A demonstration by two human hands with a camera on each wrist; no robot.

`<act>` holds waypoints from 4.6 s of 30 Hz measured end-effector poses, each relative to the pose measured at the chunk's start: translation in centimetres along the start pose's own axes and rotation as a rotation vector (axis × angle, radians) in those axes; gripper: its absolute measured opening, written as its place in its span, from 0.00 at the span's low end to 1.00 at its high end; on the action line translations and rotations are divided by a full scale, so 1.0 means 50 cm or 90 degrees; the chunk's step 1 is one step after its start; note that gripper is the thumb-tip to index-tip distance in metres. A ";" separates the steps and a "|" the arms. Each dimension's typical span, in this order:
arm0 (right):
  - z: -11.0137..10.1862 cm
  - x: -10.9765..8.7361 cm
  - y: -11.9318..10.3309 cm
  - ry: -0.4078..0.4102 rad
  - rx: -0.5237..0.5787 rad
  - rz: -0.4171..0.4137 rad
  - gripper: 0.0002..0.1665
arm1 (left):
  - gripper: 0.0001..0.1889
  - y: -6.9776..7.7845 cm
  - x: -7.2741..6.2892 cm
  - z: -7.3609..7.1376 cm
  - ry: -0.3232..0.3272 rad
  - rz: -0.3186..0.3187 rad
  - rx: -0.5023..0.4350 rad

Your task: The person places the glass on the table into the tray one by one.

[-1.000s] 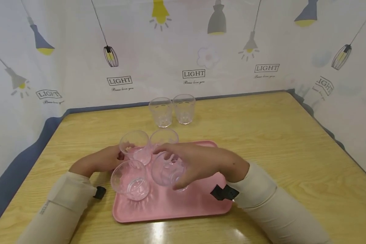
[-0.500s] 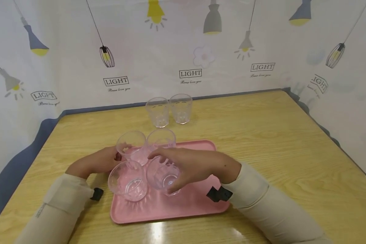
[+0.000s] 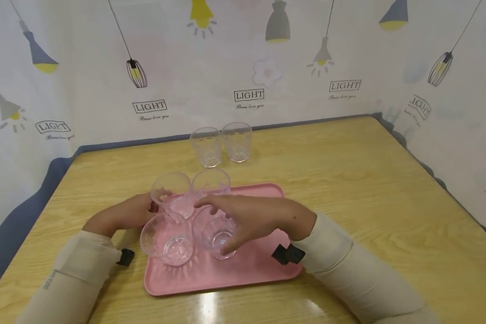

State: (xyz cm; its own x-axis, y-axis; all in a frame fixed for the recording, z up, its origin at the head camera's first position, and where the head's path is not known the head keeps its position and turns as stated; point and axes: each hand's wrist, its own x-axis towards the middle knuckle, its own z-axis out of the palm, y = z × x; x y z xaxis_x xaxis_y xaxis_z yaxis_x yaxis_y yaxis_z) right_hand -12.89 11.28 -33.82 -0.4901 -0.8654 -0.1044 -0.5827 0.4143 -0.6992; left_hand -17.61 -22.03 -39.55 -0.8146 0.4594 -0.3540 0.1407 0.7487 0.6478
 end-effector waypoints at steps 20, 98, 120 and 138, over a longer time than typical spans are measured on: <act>-0.001 -0.001 0.000 -0.012 0.004 0.019 0.58 | 0.35 0.005 -0.001 -0.006 -0.010 -0.006 -0.014; -0.193 0.099 0.198 0.354 0.040 0.331 0.59 | 0.29 0.006 -0.002 0.000 0.005 0.001 0.047; -0.200 0.130 0.227 0.334 0.050 0.354 0.61 | 0.37 0.012 -0.004 0.003 0.001 -0.009 0.008; -0.200 0.135 0.229 0.331 0.089 0.371 0.64 | 0.36 0.007 0.006 0.004 -0.003 -0.009 0.017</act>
State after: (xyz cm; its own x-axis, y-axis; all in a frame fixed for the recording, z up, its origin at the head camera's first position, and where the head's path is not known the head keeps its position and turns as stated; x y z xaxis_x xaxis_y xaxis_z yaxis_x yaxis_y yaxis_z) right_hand -29.37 13.04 -35.45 -0.9512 -0.2628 -0.1618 -0.0685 0.6911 -0.7195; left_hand -17.68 -21.55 -39.58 -0.8139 0.4511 -0.3661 0.1443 0.7674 0.6247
